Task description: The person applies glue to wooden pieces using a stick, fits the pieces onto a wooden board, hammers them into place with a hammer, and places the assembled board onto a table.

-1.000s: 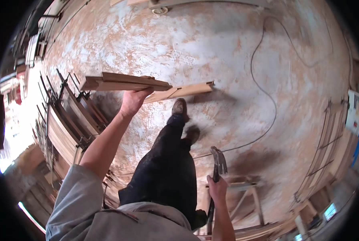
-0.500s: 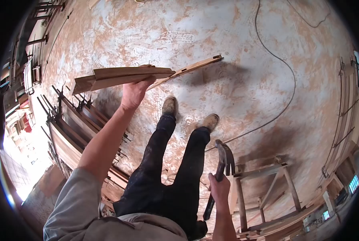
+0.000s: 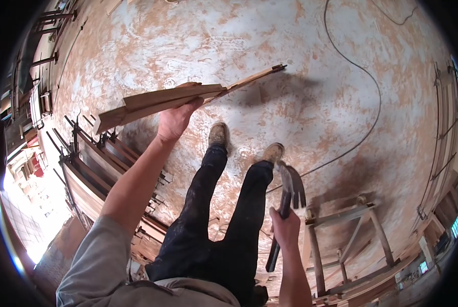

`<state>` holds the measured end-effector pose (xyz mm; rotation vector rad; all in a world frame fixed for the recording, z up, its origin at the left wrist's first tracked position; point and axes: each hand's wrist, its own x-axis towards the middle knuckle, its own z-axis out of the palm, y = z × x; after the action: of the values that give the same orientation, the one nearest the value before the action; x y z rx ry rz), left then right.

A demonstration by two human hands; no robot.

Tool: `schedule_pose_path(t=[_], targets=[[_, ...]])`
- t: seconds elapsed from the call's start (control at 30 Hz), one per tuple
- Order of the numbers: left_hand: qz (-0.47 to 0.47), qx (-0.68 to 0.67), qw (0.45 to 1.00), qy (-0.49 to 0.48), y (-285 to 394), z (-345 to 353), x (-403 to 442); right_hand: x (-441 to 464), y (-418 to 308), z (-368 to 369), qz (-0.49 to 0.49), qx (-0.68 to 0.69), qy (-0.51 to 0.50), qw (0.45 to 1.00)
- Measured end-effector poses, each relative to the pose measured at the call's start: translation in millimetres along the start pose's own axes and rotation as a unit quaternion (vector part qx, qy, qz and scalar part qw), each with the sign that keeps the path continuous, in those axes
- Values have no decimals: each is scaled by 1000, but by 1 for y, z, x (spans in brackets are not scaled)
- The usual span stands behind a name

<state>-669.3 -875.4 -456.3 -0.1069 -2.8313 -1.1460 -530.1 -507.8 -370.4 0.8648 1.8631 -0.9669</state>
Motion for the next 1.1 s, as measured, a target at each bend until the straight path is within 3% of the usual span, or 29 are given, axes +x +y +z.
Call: schedule_pose_path(t=[0.03, 0.23, 0.33, 0.43, 0.53, 0.57, 0.7, 0.83, 0.9, 1.1], targets=[[56, 50, 997, -2, -3, 2, 0, 7, -12, 3, -11, 17, -1, 1000], [41, 113, 991, -52, 3, 0, 2, 60, -99, 34, -126, 76, -38, 988], [75, 101, 991, -50, -5, 3, 0, 93, -133, 50, -137, 33, -46, 989], [6, 86, 995, -47, 2, 4, 3, 114, -159, 58, -127, 2, -61, 990], [-196, -165, 967, -11, 19, 4, 4, 131, -164, 66, -142, -12, -61, 988], [-222, -187, 957, -15, 23, 1, 6, 133, -164, 67, -134, -13, -63, 989], [-147, -220, 964, 27, 18, 5, 6, 137, -162, 71, -155, -16, -51, 987], [-187, -137, 973, -23, 13, 3, 7, 136, -162, 70, -140, -25, -52, 988], [-142, -101, 984, -19, 8, 2, 11, 137, -160, 71, -144, -21, -48, 988], [-163, -104, 981, -21, 15, 0, 15, 136, -160, 71, -141, -15, -54, 988]])
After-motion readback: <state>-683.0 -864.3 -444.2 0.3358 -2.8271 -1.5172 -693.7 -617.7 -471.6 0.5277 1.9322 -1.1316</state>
